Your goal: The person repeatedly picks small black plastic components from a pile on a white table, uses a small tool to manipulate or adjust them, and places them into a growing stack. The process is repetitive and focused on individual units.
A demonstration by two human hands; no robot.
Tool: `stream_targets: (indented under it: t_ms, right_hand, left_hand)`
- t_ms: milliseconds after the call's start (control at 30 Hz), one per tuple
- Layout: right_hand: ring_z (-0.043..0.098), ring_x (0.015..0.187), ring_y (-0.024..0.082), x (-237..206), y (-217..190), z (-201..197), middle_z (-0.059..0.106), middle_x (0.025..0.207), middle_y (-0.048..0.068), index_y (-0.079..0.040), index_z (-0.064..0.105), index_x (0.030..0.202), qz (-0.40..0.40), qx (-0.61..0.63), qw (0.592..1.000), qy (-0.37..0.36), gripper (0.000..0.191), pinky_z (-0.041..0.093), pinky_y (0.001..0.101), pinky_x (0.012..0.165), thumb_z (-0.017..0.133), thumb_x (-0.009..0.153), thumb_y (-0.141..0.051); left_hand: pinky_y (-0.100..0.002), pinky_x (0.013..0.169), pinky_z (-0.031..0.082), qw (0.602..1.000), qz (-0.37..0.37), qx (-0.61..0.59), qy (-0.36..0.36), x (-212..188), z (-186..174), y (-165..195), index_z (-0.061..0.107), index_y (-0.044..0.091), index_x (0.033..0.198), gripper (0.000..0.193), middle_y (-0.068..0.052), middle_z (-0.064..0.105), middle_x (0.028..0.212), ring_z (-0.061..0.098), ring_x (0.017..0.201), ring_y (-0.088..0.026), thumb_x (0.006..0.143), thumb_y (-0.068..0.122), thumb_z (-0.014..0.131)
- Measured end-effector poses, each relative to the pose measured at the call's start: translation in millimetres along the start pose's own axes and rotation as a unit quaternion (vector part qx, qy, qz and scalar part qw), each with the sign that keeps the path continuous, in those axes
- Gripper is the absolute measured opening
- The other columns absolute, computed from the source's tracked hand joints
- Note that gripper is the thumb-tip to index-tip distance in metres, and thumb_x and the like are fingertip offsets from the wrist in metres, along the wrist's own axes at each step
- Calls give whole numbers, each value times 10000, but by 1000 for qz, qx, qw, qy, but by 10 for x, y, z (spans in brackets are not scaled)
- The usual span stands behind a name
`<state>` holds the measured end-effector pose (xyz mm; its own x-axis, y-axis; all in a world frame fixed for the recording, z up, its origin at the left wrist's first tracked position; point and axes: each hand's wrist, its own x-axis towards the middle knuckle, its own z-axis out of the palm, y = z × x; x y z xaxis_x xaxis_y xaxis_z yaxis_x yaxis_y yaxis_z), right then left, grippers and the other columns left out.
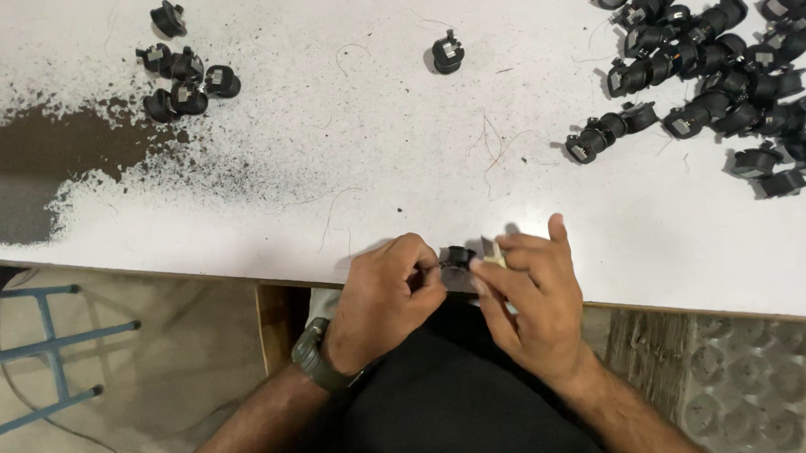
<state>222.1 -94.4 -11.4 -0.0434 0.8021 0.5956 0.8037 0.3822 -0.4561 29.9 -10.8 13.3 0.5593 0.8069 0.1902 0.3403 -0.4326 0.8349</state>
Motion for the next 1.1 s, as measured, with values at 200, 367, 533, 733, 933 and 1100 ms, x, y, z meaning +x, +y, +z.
stream_targets:
  t_ms: [200,367,533,733,933,1100]
  right_hand:
    - [682,1117,262,-242,-117,134,703,1067,129,-49,584,1087,48,81,995,-19,335,305,590,1256,758,813,36]
    - [681,1136,269,-265,-76,145,700,1055,120,-50,610,1085,29,54,998,-26,331,304,586,1257,763,806,40]
    - [674,1141,258,-227,-95,149,699,1049,105,-47,621,1079,30,39,998,-36,337,303,582,1256,786,798,39]
    - [681,1115,226,-221,-76,121,694,985,64,-68,636,1088,6,27,999,-43,353,310,569,1256,794,799,60]
    - [677,1120,253,-37,199,5,676,1032,109,-54,616,1118,11,-51,999,-12,313,310,574,1276,772,872,61]
    - [641,1200,305,29,509,-321,643,1110,138,-16,591,1185,78,-97,986,108,221,282,565,1284,682,1008,81]
  left_hand:
    - [-305,538,518,997,-20,-58,37,-52,81,22,621,25,860,109,-76,670,748,655,635,-165,823,31,723]
    - [-305,545,537,997,-46,-47,28,-49,124,-14,615,29,853,114,-75,681,753,674,652,-164,824,52,723]
    - [-305,533,533,998,-40,-42,23,-70,147,-35,609,44,859,117,-63,669,740,659,647,-156,837,63,722]
    - [-303,528,526,998,-28,-49,30,-78,184,-68,610,50,852,109,-58,664,746,647,647,-155,843,47,718]
    - [-346,554,524,1000,-19,-6,-24,176,208,-8,643,53,879,102,-62,690,791,649,649,-176,870,144,688]
    - [-377,565,526,949,33,313,8,1182,-248,-275,663,-13,1030,459,-140,651,839,616,676,-228,914,425,733]
